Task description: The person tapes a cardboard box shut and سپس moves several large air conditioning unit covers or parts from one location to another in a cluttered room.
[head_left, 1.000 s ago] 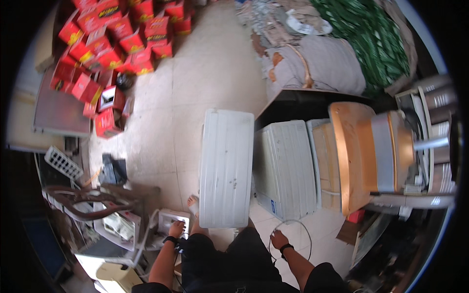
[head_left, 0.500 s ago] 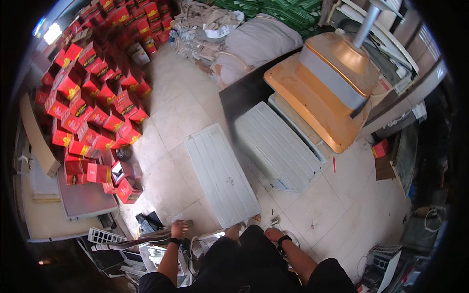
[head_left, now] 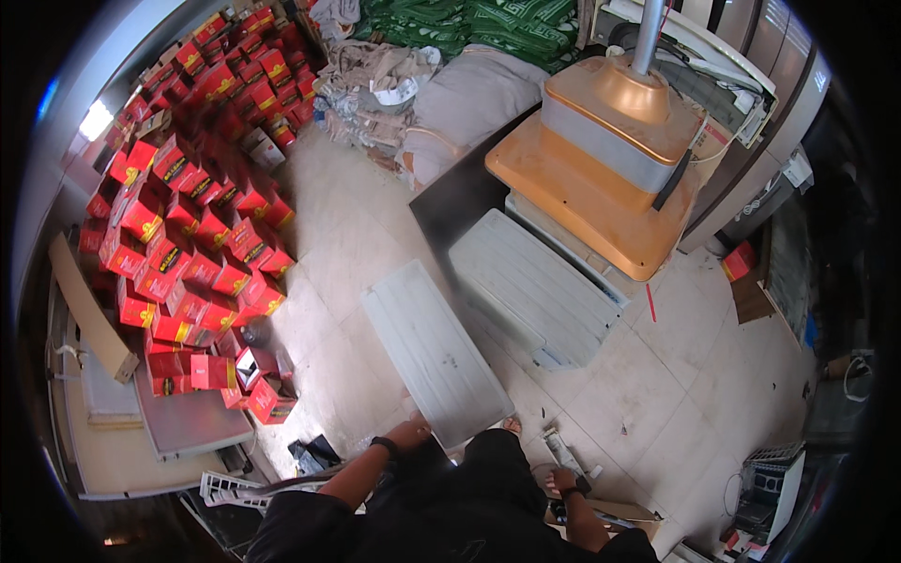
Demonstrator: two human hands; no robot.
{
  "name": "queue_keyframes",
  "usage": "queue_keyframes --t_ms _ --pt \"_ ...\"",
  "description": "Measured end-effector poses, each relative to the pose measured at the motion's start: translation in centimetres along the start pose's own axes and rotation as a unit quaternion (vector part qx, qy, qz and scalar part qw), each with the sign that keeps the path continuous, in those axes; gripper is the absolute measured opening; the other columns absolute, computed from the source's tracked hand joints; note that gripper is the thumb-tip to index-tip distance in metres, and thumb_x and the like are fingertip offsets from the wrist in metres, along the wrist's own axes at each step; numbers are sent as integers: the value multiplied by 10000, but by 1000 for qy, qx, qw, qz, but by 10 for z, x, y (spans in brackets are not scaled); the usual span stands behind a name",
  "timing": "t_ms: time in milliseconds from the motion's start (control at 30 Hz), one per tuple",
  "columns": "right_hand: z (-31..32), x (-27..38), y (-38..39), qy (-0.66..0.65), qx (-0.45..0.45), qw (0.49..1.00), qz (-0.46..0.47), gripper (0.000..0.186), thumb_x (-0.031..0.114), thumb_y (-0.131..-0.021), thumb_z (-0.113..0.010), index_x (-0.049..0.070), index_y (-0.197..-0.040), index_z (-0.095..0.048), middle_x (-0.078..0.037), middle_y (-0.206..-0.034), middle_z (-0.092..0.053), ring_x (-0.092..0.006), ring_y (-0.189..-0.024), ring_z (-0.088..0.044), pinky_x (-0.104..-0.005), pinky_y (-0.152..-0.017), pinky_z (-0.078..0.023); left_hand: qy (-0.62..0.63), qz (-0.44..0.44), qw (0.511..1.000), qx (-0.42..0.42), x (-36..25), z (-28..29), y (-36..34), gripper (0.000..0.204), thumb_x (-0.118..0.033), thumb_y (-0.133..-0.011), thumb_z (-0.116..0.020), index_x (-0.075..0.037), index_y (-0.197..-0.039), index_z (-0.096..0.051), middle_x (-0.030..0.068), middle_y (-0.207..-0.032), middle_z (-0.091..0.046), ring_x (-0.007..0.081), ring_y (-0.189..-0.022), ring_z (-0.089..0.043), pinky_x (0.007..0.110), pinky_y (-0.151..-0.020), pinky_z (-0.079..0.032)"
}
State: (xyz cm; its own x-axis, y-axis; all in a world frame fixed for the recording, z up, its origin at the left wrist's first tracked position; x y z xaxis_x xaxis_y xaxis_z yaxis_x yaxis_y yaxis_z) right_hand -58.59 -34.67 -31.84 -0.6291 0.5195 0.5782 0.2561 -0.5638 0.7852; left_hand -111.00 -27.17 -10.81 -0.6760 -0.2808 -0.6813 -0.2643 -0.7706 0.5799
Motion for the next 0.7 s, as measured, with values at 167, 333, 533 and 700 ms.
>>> queue_keyframes --t_ms 167,333,533,700 --pt "-95 37 61 -304 -30 911 -276 298 215 -961 -376 35 -1109 -561 -151 -1067 -655 -286 -818 -661 -443 -675 -525 -58 23 998 -8 108 100 0 286 -285 -914 -433 -62 -915 -613 163 -958 -651 355 -927 -603 451 -800 -481" --pt "-139 70 58 -144 -260 951 87 225 171 -904 -481 73 -1062 -608 -110 -890 -682 -231 -797 -644 -425 -684 -504 -10 8 993 119 196 171 -93 124 -154 -782 -626 -92 -889 -622 111 -970 -623 287 -898 -618 396 -771 -524" --pt "-247 269 38 218 -182 958 -27 262 244 -886 -507 38 -977 -642 -80 -893 -659 -187 -817 -648 -319 -617 -507 120 188 968 -116 280 301 -97 144 -180 -848 -553 -50 -890 -597 101 -753 -665 190 -607 -652 333 -617 -542" --pt "-220 300 26 -343 -132 922 -118 263 256 -919 -508 32 -969 -636 -174 -967 -660 -248 -738 -658 -364 -649 -533 -235 -45 971 -10 215 318 -168 239 -249 -858 -505 -30 -901 -590 188 -897 -665 318 -865 -639 426 -760 -513"
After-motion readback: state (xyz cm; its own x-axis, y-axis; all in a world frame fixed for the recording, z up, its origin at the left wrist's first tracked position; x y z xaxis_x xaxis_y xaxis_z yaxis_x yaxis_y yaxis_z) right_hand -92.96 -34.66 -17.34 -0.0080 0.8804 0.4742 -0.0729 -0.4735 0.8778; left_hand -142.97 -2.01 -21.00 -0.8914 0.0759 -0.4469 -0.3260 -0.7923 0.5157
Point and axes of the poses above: each hand's wrist, its own y-axis away from the middle knuckle, its own z-axis out of the back of the hand, x = y × z, the point moved 6 cm from there along -y, towards the middle knuckle
